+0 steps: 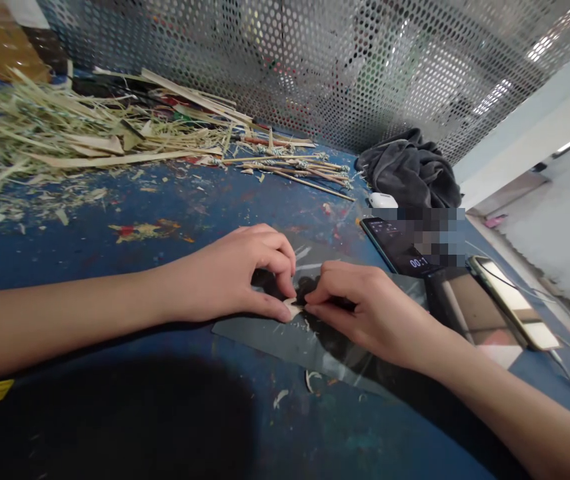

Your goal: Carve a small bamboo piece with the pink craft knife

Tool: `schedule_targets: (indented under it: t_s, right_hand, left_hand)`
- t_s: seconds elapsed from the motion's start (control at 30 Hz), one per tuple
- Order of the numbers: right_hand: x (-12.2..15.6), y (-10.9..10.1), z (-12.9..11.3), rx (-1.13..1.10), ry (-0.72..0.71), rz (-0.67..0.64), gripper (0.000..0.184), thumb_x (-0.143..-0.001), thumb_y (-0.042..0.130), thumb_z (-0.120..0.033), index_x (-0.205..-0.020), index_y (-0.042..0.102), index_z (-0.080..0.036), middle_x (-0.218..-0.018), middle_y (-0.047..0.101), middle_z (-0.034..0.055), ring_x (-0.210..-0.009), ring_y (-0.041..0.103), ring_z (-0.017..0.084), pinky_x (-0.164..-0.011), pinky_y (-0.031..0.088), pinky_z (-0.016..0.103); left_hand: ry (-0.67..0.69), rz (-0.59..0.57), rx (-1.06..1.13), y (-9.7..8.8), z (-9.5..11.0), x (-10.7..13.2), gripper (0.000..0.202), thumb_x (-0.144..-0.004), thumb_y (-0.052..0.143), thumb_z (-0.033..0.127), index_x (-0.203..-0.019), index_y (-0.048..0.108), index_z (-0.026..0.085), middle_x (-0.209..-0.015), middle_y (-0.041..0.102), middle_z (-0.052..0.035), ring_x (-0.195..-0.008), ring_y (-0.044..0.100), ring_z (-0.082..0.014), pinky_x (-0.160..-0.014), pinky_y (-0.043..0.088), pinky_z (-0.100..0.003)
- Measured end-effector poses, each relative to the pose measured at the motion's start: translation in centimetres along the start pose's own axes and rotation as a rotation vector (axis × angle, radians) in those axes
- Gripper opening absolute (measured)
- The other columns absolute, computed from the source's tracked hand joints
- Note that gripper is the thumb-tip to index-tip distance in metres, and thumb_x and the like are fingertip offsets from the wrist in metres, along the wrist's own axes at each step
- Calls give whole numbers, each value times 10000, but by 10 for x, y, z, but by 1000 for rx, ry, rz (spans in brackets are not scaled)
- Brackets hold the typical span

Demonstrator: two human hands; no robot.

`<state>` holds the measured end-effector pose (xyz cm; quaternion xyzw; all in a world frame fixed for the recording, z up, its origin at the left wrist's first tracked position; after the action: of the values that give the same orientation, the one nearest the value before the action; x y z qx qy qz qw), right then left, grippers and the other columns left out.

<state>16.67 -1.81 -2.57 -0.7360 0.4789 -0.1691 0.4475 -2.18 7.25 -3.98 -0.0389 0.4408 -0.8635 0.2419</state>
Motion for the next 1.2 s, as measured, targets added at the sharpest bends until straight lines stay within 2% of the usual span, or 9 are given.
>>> schedule_targets:
  t_s: [0.1, 0.23, 0.43, 0.53, 0.63, 0.8, 1.0, 1.13, 1.2]
  right_hand:
    - [3, 3, 1, -20, 1, 29, 128, -871, 607, -92, -774, 592, -174, -760, 603, -17, -689, 547, 94, -627, 406, 194]
    - [11, 14, 3, 279, -135, 183, 203, -940, 515, -138, -754, 591, -169, -699, 549, -2, -656, 484, 119, -583, 359, 234]
    - [12, 12, 5, 648, -320, 353, 289, -959, 466, -129, -699, 583, -181, -669, 530, 7, -645, 419, 138, -541, 314, 253]
    - [11, 8, 4, 698, -362, 389, 274, -971, 445, -138, -771, 625, -183, -673, 546, 5, -656, 439, 136, -528, 313, 247]
    - [11, 7, 2, 723, -356, 408, 243, -971, 442, -131, -842, 641, -186, -666, 544, -1, -652, 448, 137, -507, 293, 254]
    - [9, 10, 2, 755, -346, 317, 202, -945, 506, -130, -772, 594, -185, -687, 559, 2, -675, 465, 141, -491, 247, 258]
    - [4, 14, 8, 634, -202, 180, 152, -943, 545, -204, -817, 629, -189, -747, 609, -5, -713, 535, 126, -562, 326, 251]
    - [3, 8, 1, 624, -106, 77, 176, -962, 524, -286, -871, 654, -211, -792, 639, -3, -733, 575, 131, -586, 359, 251]
    - [8, -2, -5, 645, -102, 86, 164, -949, 548, -339, -958, 664, -224, -883, 666, 15, -831, 607, 165, -698, 426, 282]
  left_hand:
    - [-6, -8, 3, 0, -1, -1, 169, -673, 816, 419, -757, 742, 292, -983, 641, 29, -984, 536, -189, -923, 337, -321]
    - [-20, -20, 1, -2, 0, -2, 229, -668, 815, 441, -816, 742, 281, -984, 650, 18, -982, 542, -198, -934, 331, -337]
    - [53, 1, -20, -8, 9, -1, 283, -944, 509, 399, -868, 721, 227, -949, 645, -9, -925, 549, -161, -899, 355, -303]
    - [91, 28, -61, -8, 12, 1, 315, -975, 454, 385, -896, 714, 224, -947, 658, -12, -920, 554, -154, -890, 365, -297]
    - [117, 46, -118, -7, 13, 3, 248, -934, 538, 420, -935, 709, 241, -948, 687, -9, -955, 563, -170, -912, 365, -319]
    - [132, 48, -185, -7, 12, 4, 175, -892, 609, 389, -872, 707, 245, -896, 695, -3, -949, 586, -180, -935, 362, -341]
    - [184, 15, -238, -10, 12, 5, 158, -898, 603, 386, -867, 701, 267, -875, 686, 6, -952, 597, -180, -1001, 324, -366]
    - [157, 43, -212, -12, 15, 5, 204, -905, 582, 412, -872, 708, 256, -873, 699, 2, -924, 604, -173, -924, 400, -312]
    - [76, 106, -175, -14, 16, 5, 253, -913, 551, 441, -891, 705, 241, -903, 705, -9, -900, 617, -176, -851, 445, -284]
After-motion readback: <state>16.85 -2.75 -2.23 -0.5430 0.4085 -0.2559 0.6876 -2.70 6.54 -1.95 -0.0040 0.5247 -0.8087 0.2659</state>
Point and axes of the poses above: each hand's wrist, its own x-axis away from the middle knuckle, its own y-axis out of the palm, z = x × y, the point moved 1 cm from there along -x, towards the middle knuckle
